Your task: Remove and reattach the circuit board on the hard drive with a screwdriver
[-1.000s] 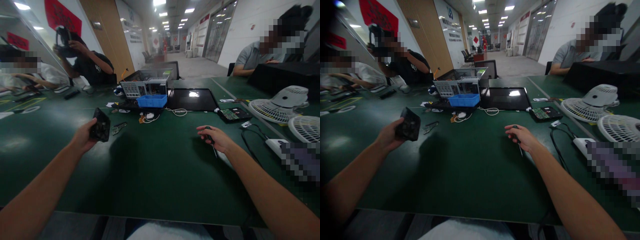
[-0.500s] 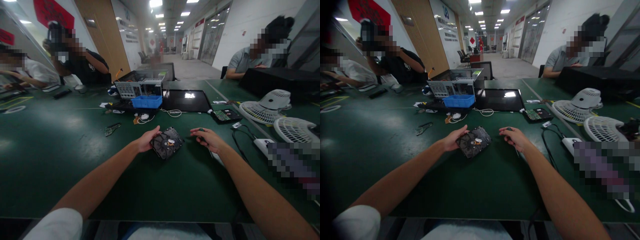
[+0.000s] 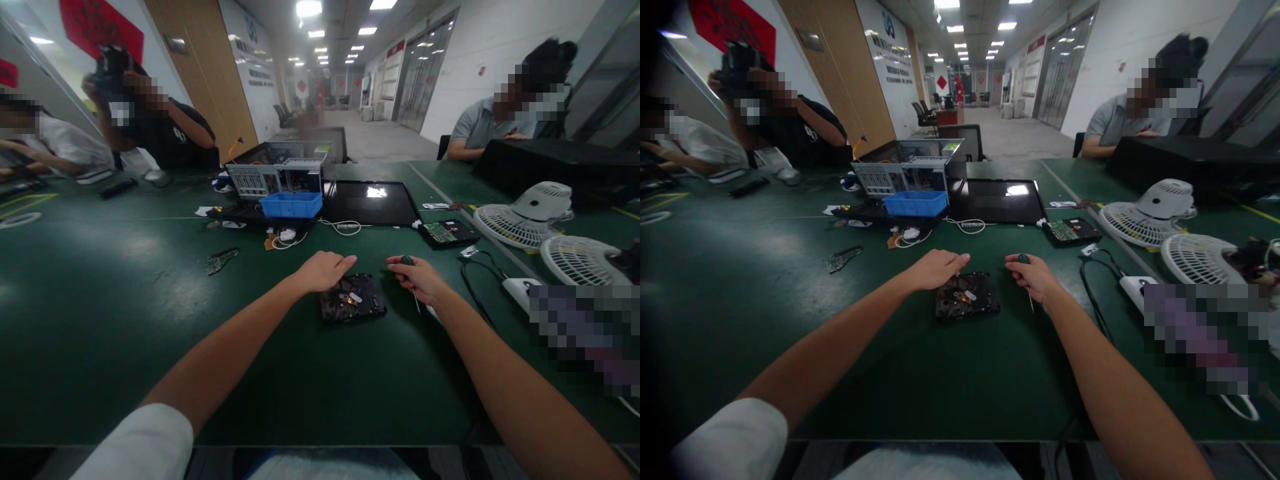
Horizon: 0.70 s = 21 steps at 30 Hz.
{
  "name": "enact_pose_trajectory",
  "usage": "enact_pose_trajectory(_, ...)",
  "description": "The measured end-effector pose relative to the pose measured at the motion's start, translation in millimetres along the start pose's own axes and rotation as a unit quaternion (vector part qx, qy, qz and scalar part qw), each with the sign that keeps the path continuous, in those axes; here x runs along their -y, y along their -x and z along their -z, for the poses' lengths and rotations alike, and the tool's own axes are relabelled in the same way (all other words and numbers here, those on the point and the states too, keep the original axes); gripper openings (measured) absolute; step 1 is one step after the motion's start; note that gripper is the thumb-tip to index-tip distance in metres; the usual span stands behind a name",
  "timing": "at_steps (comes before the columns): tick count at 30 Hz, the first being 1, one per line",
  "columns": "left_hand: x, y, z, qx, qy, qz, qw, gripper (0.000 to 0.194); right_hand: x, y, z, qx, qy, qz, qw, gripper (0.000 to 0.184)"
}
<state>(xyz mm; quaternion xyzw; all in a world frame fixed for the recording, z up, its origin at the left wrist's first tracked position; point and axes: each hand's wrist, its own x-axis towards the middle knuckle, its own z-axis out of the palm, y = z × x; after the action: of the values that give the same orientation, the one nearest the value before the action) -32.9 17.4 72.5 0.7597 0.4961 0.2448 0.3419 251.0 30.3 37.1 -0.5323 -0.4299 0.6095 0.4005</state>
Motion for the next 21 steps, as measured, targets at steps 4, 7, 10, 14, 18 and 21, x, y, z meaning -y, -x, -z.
enact_pose_trajectory(4,5.4,37.4,-5.0,-0.013,-0.063,-0.043,0.997,0.074,-0.1,-0.6,0.4,-0.004,-0.012,0.017,1.000,0.030)
enact_pose_trajectory(7,19.9,64.9,-14.8,-0.009,-0.083,-0.055,0.995,0.106,-0.5,-1.1,0.0,-0.005,-0.007,0.021,1.000,0.033)
enact_pose_trajectory(10,31.1,77.4,-24.3,-0.034,-0.108,-0.056,0.992,0.118,-0.1,0.5,-0.6,0.001,0.000,0.020,1.000,0.032)
enact_pose_trajectory(14,33.4,76.9,-29.8,-0.021,-0.127,-0.084,0.988,0.123,1.8,4.1,-0.4,-0.004,-0.003,0.018,1.000,0.030)
enact_pose_trajectory(18,32.4,75.3,-33.5,-0.006,-0.154,-0.104,0.983,0.122,1.8,4.6,2.5,0.000,-0.009,0.019,1.000,0.029)
enact_pose_trajectory(21,32.3,75.2,-36.7,-0.015,-0.173,-0.117,0.978,0.115,-0.1,2.4,5.2,-0.001,-0.011,0.020,1.000,0.027)
